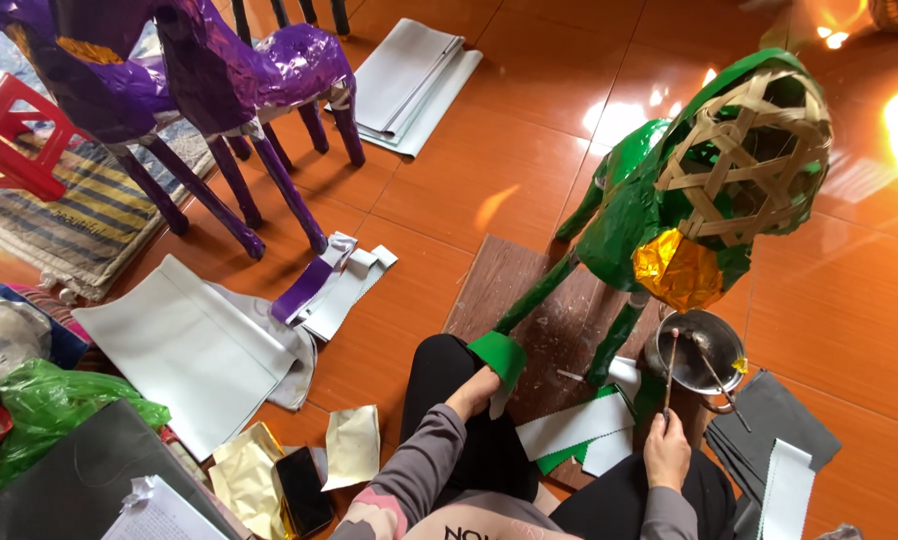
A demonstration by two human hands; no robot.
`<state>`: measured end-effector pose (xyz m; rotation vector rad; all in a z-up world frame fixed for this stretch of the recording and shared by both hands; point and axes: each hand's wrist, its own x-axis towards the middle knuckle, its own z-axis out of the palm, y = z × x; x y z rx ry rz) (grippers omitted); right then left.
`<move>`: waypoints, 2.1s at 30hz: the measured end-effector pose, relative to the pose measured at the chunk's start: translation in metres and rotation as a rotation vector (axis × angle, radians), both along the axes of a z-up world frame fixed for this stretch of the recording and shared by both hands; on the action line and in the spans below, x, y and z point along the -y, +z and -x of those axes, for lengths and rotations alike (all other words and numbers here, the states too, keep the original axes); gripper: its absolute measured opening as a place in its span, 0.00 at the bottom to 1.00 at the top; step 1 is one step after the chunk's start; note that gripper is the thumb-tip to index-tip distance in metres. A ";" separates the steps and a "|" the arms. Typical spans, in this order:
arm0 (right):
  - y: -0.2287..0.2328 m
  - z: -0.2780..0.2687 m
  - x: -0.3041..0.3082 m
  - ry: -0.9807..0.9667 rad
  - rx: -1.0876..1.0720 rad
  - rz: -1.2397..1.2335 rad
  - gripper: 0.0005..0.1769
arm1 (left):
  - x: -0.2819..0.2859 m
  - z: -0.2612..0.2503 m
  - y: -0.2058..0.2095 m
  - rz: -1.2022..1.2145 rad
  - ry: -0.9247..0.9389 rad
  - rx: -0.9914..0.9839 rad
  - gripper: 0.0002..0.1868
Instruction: Decorating a bamboo horse sculpture by wrapping it with green paper strips and glue
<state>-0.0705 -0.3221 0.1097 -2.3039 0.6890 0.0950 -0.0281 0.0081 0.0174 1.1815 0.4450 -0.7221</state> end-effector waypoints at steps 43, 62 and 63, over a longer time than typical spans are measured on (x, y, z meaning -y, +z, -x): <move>0.008 0.004 -0.003 -0.013 0.036 -0.039 0.26 | 0.000 0.005 0.029 0.012 0.066 0.097 0.20; 0.007 0.003 -0.002 -0.010 -0.015 -0.011 0.26 | -0.003 0.003 0.023 -0.122 -0.035 0.055 0.24; 0.007 0.003 -0.002 -0.009 -0.013 -0.012 0.26 | -0.002 0.003 0.023 -0.123 -0.034 0.058 0.24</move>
